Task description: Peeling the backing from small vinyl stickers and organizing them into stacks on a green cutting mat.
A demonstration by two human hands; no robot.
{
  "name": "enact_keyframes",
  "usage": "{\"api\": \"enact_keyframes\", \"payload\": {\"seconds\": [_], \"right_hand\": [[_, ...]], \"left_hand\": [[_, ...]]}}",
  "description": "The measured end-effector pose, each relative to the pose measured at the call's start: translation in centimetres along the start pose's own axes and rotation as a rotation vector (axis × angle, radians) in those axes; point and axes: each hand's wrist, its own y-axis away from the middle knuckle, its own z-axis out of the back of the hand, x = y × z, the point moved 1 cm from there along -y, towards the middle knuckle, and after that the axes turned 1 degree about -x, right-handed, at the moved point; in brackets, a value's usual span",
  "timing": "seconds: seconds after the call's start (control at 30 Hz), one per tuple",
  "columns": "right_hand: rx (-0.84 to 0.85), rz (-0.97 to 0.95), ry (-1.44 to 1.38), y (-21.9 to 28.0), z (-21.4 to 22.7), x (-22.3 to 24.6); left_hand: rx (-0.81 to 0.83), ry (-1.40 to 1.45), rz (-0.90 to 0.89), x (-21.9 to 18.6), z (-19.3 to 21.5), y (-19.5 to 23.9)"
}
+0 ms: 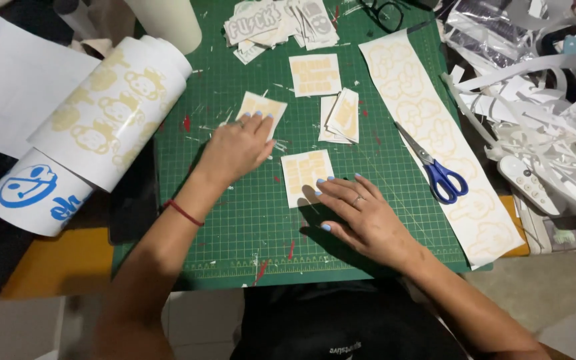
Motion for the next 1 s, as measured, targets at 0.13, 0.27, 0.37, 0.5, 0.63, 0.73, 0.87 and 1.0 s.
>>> {"api": "enact_keyframes", "payload": {"seconds": [0.13,0.27,0.37,0.5,0.63,0.73,0.87,1.0], "right_hand": [[-0.037,-0.011,-0.007,-0.5,0.9,-0.1],[-0.071,-0.023,0.023,-0.7,1.5,-0.4],[-0.128,-0.041,0.028,-0.3,1.4,-1.4],[-0.271,-0.039,0.047,0.5,2.0,-2.4],[-0.263,-0.063,-0.002,0.9,2.8,-2.0],[-0.236,-0.069,-0.014,0.8,2.3,-2.5],[-0.145,0.005,0.061,-0.9,1.0,-2.1],[-0.134,0.089,0.176,-3.0,-2.1,-2.7]], "left_hand": [[-0.041,-0.102,0.004,-1.5,0.5,0.5],[-0.089,-0.160,0.024,-1.9,1.4,0.5],[-0.184,-0.150,-0.023,-3.5,3.9,-0.5],[-0.265,0.156,-0.229,-8.4,7.6,-0.5],[-0.148,0.358,-0.279,-10.0,7.1,2.7],[-0.011,0.456,-0.222,-9.0,7.2,2.9],[-0.019,0.434,-0.013,-8.6,6.3,2.1],[-0.016,0.447,0.096,-9.0,4.9,1.0]]}}
